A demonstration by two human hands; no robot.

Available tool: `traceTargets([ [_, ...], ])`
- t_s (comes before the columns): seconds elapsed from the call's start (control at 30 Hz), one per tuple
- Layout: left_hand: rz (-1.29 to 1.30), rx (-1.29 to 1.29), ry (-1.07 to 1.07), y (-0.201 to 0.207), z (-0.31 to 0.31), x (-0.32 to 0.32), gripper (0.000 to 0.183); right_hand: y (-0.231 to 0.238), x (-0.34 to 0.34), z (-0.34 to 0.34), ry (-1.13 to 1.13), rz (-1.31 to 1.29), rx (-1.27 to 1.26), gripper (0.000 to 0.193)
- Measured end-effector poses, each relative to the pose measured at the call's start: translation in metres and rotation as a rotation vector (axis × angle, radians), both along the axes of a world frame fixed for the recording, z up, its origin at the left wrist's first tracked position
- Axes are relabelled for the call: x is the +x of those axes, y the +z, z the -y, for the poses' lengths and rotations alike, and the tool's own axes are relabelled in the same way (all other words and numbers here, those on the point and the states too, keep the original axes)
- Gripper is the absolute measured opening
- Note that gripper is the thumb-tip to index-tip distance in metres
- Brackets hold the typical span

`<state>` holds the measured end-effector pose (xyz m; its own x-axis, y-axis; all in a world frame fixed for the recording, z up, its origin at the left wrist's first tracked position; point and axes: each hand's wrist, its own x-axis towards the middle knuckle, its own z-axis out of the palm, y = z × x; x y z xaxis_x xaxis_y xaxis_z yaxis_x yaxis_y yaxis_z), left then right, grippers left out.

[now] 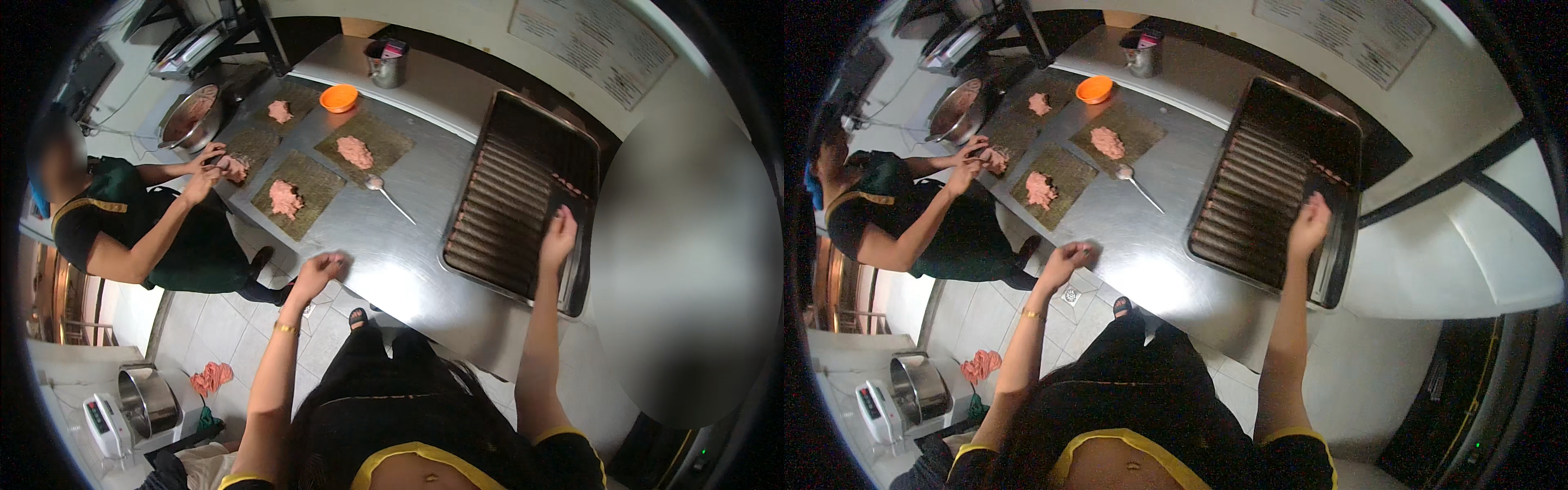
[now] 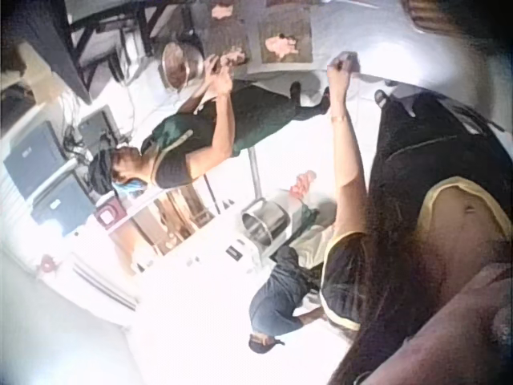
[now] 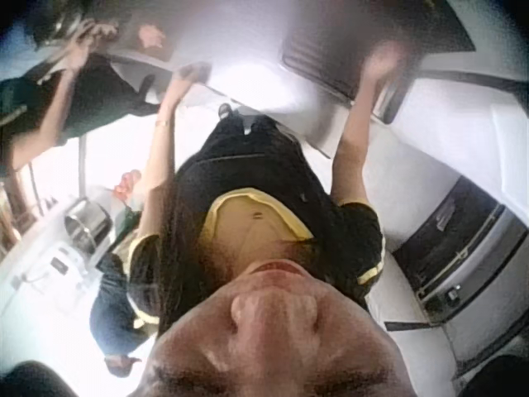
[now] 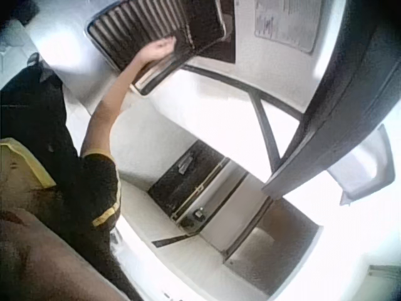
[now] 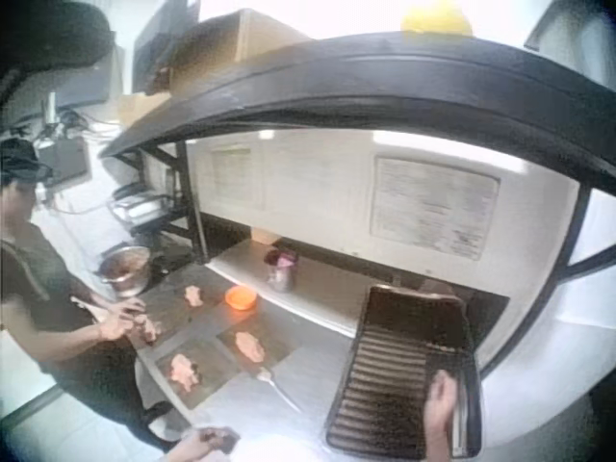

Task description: The person spreads a pink filling onto sheets of nori laid on a stainless steel counter, then rolls them into cylindrical shapes using a bamboo mat. The person places the finished rolls onto a metal tray. Another person works alongside, performing similar actions.

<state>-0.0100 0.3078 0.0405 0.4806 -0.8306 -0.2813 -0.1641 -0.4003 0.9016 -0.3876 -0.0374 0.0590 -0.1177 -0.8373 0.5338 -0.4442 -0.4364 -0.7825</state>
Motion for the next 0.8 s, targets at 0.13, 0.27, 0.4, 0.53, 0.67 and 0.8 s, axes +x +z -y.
traceTargets([
  [0.13, 0.076, -0.034, 0.192, -0.016, 0.082, 0.042, 0.018, 0.045, 0.129, -0.087, 0.603, -0.180, 0.353, 0.031],
  [0.27, -0.102, -0.075, 0.431, -0.041, 0.167, 0.092, 0.027, -0.004, 0.213, -0.111, 0.647, -0.518, 0.050, 0.041],
  [0.4, 0.167, 0.140, 0.539, -0.053, 0.204, 0.128, 0.029, -0.016, 0.254, -0.123, 0.545, -0.610, 0.128, 0.039],
  [0.53, 0.076, 0.121, 0.527, -0.051, 0.226, 0.131, 0.014, -0.051, 0.259, -0.113, 0.462, -0.721, 0.071, 0.030],
  [0.67, 0.010, 0.220, 0.402, -0.033, 0.236, 0.128, 0.020, -0.066, 0.248, -0.107, 0.442, -0.528, 0.175, 0.018],
  [0.8, 0.090, 0.174, 0.456, -0.055, 0.244, 0.147, 0.019, -0.061, 0.253, -0.117, 0.433, -0.491, 0.328, 0.015],
])
